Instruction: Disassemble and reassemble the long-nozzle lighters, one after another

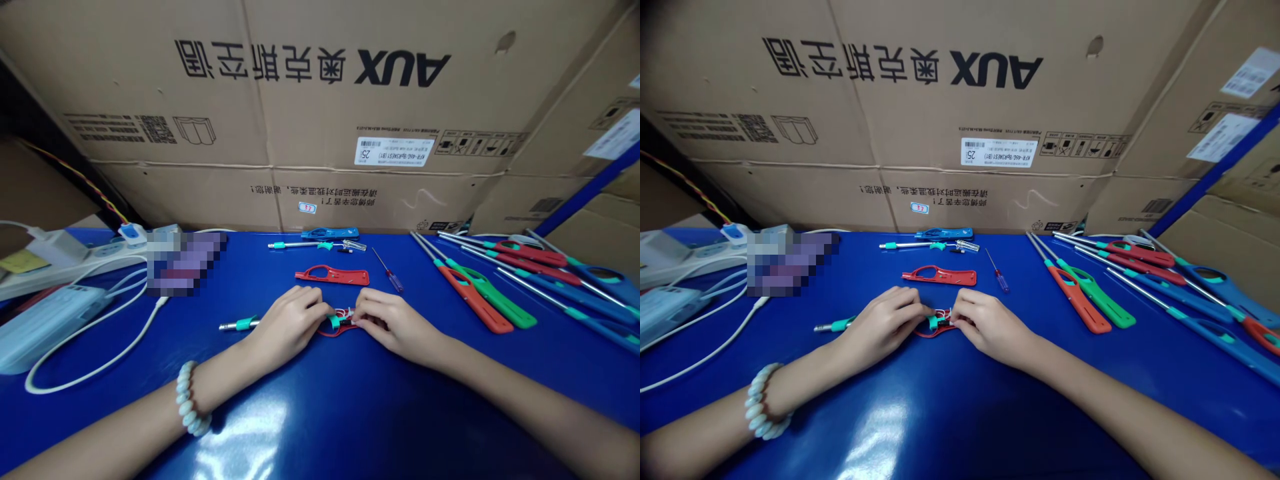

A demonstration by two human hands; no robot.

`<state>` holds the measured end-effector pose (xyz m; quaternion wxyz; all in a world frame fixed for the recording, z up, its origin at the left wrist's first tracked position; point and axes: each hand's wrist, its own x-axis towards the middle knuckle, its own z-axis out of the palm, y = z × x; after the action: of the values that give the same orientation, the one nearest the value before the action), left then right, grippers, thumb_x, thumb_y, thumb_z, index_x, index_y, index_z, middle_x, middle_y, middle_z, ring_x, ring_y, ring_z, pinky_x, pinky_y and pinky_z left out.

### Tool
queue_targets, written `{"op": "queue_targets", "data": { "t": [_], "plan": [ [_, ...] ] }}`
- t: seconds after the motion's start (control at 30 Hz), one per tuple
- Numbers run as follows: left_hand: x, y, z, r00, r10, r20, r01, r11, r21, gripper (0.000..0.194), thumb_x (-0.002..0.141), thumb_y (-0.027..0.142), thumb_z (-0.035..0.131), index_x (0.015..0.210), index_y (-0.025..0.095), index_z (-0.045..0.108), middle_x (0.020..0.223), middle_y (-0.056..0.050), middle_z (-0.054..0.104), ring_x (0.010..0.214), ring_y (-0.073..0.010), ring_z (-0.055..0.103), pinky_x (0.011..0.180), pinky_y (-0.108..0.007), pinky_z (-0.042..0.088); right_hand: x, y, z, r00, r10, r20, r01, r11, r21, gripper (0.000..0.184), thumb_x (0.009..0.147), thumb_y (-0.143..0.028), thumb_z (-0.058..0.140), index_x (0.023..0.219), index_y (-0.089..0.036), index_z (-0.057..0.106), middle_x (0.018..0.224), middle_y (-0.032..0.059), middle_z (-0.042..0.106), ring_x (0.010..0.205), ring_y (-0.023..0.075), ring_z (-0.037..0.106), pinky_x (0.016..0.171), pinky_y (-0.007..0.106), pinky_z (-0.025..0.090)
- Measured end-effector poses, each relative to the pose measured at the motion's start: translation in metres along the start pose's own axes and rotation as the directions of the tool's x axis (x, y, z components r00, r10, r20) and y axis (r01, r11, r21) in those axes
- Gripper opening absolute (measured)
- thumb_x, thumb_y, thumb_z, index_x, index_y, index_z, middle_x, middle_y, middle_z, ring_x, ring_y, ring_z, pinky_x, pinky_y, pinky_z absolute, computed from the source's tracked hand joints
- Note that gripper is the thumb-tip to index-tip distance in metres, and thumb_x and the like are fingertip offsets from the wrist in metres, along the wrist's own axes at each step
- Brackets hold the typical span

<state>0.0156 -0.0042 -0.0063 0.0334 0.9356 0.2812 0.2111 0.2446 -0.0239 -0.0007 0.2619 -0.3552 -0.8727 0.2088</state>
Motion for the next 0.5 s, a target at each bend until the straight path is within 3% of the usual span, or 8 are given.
{"op": "queue_targets", "data": {
  "t": [0.5],
  "plan": [
    [0.0004,-0.0006,0.0011,0.999,0.029,-0.019,-0.028,0.999,0.038,0.024,0.098,0.017,0.039,0.096,0.015,0.063,0.08,-0.005,0.057,0.071,-0.0174,0.049,0.065,-0.03,0.036,0.0006,-0.0025,0.0033,0.998,0.057,0.015,-0.056,0.998,-0.026,0.012,0.086,-0.006,0.053,0.084,-0.018,0.054,0.084,0.0035,0.055,0.072,0.0149,0.051,0.064,0.026,0.043]
  ]
}}
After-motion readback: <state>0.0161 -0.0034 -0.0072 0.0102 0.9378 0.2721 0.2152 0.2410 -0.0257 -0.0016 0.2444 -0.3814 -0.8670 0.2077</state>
